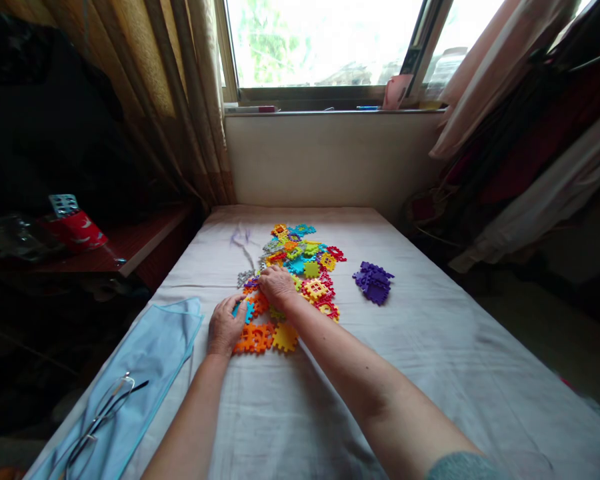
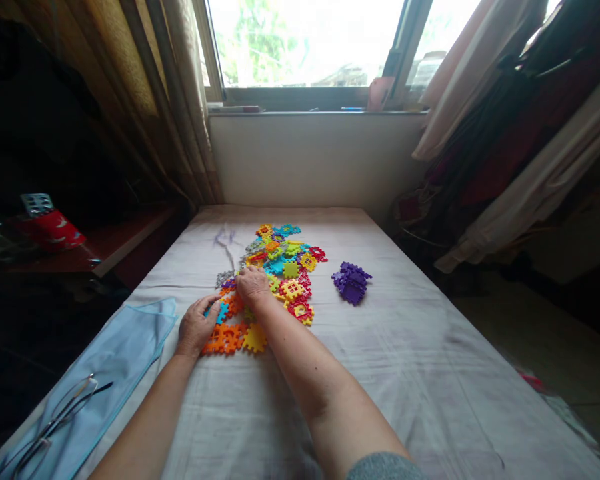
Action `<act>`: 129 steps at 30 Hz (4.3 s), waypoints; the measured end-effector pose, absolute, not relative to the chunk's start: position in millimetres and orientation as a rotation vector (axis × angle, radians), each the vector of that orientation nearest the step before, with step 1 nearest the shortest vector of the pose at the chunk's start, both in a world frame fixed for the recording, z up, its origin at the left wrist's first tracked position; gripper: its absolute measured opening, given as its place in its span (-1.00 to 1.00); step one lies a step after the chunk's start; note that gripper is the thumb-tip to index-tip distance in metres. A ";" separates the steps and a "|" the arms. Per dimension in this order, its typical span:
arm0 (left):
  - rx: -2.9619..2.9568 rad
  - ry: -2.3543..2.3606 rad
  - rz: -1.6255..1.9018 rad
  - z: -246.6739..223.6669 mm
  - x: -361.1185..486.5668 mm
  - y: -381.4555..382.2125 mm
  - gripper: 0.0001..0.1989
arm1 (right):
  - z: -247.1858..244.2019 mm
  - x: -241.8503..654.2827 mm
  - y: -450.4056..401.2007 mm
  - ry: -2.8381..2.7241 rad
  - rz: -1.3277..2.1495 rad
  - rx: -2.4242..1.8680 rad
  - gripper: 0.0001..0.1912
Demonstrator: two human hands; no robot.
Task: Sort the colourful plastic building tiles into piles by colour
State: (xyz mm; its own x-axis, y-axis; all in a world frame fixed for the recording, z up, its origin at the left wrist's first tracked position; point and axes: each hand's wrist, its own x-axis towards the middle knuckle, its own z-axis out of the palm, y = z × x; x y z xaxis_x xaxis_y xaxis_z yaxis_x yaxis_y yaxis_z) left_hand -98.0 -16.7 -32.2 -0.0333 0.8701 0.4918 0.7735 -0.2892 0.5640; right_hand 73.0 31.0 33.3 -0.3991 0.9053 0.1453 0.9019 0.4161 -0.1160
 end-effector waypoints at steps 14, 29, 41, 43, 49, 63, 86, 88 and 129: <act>2.095 1.825 1.193 -28.1 -97.2 -18.5 -0.69 | 24.6 93.3 18.9 -2.337 0.030 -1.530 -0.75; 2.076 1.823 1.133 -22.7 -97.5 -18.4 -0.67 | 8.4 306.5 -39.3 -1.524 -0.263 -2.142 -0.78; 2.095 1.820 1.143 -23.5 -99.6 -17.2 -0.68 | -19.4 316.6 -52.0 -1.793 -0.377 -2.047 -0.40; 2.098 1.818 1.149 -23.6 -99.6 -17.4 -0.68 | -22.3 319.2 -44.1 -1.875 -0.354 -2.028 -0.37; 2.086 1.814 1.167 -25.5 -99.7 -18.2 -0.67 | -22.3 332.8 -1.2 -1.854 -0.218 -2.078 -0.46; 2.067 1.838 1.102 -20.2 -100.3 -25.8 -0.67 | -32.9 387.9 123.6 -1.613 -0.204 -2.196 -0.48; 2.058 1.842 1.039 -15.0 -95.4 -28.3 -0.68 | -44.5 390.9 144.4 -1.318 -0.386 -2.109 -0.33; 2.102 1.830 1.074 -14.0 -93.5 -27.8 -0.68 | -46.8 378.2 126.2 -1.288 -0.341 -2.098 -0.35; 1.660 1.867 1.439 -31.8 -72.3 -70.8 -0.62 | -10.5 192.1 -109.8 -2.167 0.022 -1.360 -0.66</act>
